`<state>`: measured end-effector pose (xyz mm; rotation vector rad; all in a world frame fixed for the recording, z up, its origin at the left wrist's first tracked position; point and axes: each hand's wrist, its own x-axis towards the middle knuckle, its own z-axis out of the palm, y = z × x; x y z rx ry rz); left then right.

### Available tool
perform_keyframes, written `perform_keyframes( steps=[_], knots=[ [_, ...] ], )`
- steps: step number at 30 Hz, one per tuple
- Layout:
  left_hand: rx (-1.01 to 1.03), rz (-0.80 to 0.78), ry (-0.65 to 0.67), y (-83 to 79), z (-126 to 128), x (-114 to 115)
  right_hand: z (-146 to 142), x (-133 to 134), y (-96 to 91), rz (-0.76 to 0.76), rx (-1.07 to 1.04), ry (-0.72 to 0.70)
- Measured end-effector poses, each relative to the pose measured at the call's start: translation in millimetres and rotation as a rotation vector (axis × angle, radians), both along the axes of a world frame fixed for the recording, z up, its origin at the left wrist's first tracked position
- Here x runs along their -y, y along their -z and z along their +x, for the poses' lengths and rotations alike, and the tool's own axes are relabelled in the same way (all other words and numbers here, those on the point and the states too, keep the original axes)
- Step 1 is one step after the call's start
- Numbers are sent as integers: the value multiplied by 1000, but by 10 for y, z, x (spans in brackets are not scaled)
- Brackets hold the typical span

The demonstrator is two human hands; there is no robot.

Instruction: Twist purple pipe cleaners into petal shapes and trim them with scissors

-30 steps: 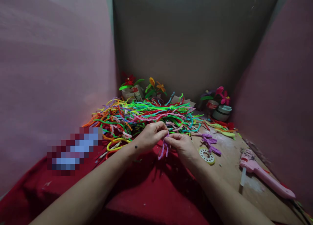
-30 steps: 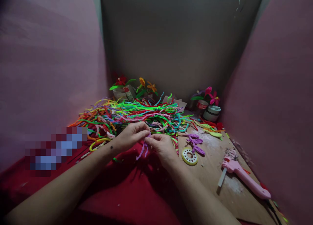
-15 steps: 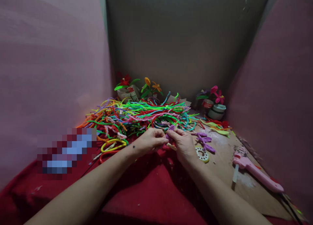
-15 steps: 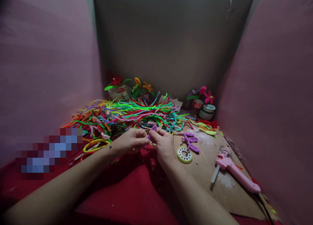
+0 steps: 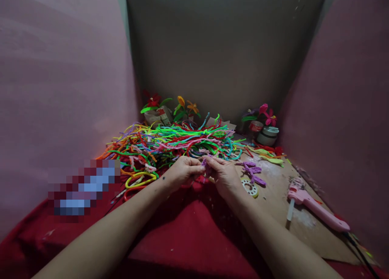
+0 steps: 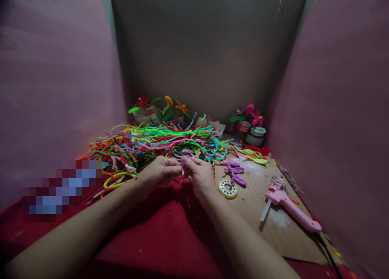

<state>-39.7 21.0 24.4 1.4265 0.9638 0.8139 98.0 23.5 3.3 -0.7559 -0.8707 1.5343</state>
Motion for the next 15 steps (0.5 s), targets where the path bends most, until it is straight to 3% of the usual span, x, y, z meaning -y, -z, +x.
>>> perform_keyframes(
  steps=[5, 9, 15],
  knots=[
    [77, -34, 59, 49, 0, -11, -10, -39, 17, -38, -80, 29],
    [111, -92, 27, 60, -16, -34, -16, -27, 18, -30, -68, -24],
    [35, -63, 3, 1, -47, -22, 34, 8, -44, -19, 119, -103]
  ],
)
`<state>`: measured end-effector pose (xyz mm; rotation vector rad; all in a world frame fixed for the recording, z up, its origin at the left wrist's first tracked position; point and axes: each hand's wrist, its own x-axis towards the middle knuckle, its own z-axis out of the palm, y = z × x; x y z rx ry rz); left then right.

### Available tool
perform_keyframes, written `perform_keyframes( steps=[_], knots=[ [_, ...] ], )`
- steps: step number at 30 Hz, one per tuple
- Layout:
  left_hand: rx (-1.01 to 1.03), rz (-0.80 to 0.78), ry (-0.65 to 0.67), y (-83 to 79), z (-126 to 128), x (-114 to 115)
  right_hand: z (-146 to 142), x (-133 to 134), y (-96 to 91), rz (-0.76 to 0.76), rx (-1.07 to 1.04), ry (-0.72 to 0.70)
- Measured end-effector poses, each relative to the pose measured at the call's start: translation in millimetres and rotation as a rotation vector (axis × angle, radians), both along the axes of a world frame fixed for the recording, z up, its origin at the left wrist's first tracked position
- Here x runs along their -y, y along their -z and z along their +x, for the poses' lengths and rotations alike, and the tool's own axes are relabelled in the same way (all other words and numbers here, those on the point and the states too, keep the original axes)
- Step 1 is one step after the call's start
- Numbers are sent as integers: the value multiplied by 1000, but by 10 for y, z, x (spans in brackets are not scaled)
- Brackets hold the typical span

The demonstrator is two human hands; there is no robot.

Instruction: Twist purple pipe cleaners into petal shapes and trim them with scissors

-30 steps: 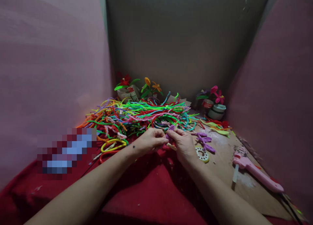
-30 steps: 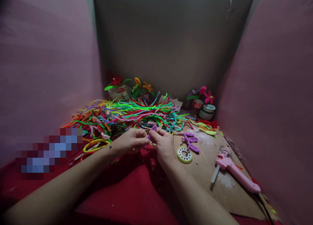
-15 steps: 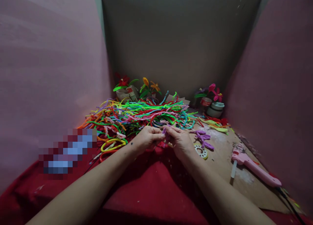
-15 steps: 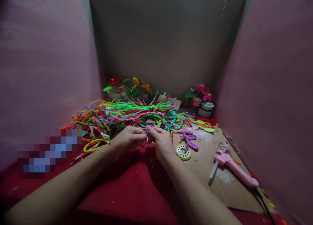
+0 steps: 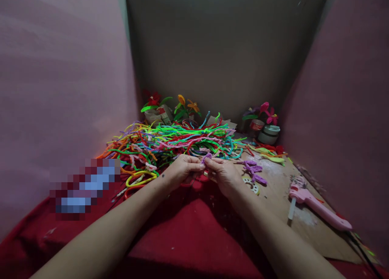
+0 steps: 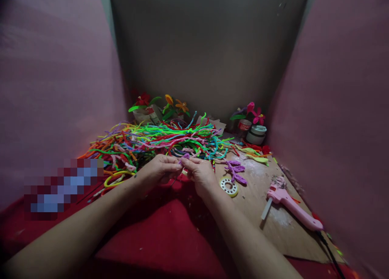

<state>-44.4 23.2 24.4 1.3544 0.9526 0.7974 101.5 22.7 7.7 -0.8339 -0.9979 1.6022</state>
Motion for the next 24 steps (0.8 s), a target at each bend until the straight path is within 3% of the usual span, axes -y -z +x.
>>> perform_keyframes(
  steps=[7, 13, 17, 21, 24],
  knots=[
    [-87, 170, 30, -34, -15, 19, 10, -28, -5, 26, -43, 59],
    [226, 99, -22, -59, -34, -14, 32, -71, 18, -5, -164, 101],
    [343, 143, -71, -98, -9, 28, 35, -80, 34, -70, -182, 117],
    [279, 220, -176, -74, 2, 30, 32, -61, 30, -95, -179, 80],
    [186, 367, -251, -52, -11, 13, 26, -37, 15, -82, -170, 48]
  ],
)
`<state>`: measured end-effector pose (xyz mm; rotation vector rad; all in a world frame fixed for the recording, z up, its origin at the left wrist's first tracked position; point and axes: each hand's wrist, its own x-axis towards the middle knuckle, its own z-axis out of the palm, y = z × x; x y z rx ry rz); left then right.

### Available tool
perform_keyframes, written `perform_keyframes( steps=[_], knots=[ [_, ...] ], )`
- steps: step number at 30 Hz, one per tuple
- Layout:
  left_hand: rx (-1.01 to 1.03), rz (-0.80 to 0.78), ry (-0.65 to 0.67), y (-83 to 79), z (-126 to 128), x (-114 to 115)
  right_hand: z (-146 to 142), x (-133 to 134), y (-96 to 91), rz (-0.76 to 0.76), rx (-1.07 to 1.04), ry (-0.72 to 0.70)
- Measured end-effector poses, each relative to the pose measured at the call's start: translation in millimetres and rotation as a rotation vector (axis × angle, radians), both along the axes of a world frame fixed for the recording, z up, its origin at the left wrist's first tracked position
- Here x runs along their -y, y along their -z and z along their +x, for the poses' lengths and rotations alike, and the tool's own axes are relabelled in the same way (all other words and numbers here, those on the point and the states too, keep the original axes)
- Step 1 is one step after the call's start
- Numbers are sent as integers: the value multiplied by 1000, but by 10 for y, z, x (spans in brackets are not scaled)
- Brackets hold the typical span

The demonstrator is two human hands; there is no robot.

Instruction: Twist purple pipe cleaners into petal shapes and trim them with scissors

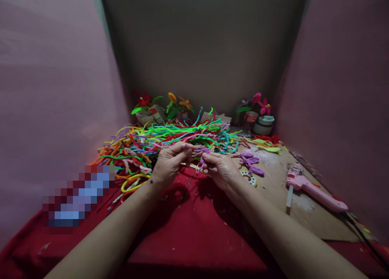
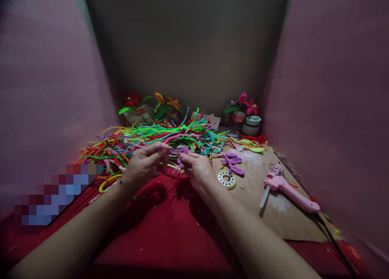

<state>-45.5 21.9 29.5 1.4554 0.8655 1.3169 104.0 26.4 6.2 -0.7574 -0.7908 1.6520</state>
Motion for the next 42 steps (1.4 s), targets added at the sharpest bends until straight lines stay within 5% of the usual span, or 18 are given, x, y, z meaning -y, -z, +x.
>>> perform_keyframes(
  steps=[7, 17, 22, 34, 42],
  knots=[
    [-306, 285, 38, -14, -24, 43, -31, 42, -14, 112, 90, -38],
    [-742, 659, -194, -10, -109, -12, -48, 39, 32, 174, 216, -18],
    [-986, 643, -22, -20, -184, -53, -45, 34, 19, 80, 224, -10],
    [-1314, 760, 49, -44, -206, -36, -31, 24, 53, 122, 348, -20],
    [-1312, 799, 17, 20, -189, -25, -19, 13, 79, 223, 574, 39]
  ],
)
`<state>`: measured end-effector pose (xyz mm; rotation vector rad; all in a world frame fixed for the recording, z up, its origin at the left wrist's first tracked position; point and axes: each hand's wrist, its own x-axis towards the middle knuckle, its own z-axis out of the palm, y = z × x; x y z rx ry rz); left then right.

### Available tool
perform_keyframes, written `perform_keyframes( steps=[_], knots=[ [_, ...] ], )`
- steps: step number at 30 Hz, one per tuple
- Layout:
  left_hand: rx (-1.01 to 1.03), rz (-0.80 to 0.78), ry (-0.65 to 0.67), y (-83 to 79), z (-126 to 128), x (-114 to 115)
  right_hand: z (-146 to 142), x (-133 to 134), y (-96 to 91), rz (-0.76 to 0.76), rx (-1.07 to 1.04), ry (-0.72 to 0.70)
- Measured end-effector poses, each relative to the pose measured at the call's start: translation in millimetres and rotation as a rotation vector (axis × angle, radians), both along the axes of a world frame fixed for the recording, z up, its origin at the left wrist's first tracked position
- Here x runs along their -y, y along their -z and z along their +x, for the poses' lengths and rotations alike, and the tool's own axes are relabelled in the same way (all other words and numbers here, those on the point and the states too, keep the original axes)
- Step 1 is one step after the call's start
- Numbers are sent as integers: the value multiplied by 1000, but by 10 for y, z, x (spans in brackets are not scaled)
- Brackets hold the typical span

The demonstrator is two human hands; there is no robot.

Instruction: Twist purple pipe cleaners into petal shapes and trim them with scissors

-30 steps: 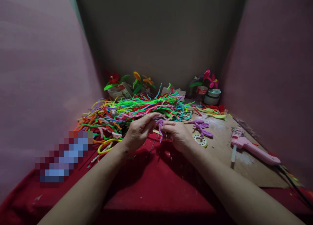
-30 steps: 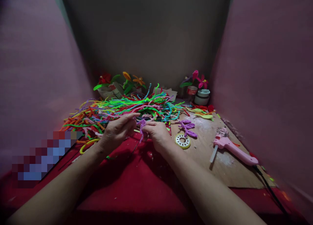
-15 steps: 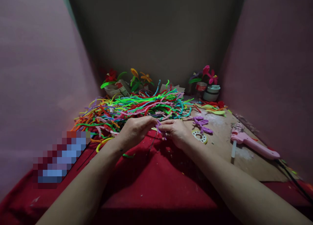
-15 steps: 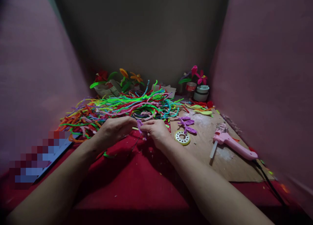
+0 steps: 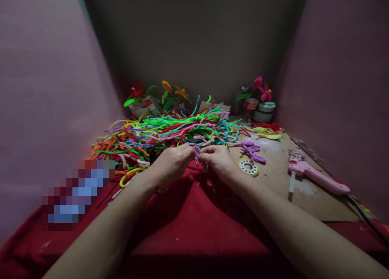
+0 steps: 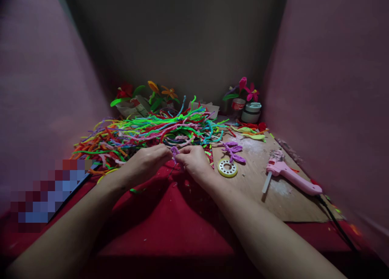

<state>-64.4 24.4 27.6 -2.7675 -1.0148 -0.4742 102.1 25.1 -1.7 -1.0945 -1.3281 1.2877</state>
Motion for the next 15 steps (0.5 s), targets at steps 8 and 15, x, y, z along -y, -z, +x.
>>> perform_keyframes(
  steps=[8, 15],
  knots=[
    [-191, 96, -96, -34, 131, 103, -9, -21, 27, 34, 110, 80],
    [-244, 175, -124, -2, 224, 163, -14, -43, 60, 36, 125, 115]
  ],
)
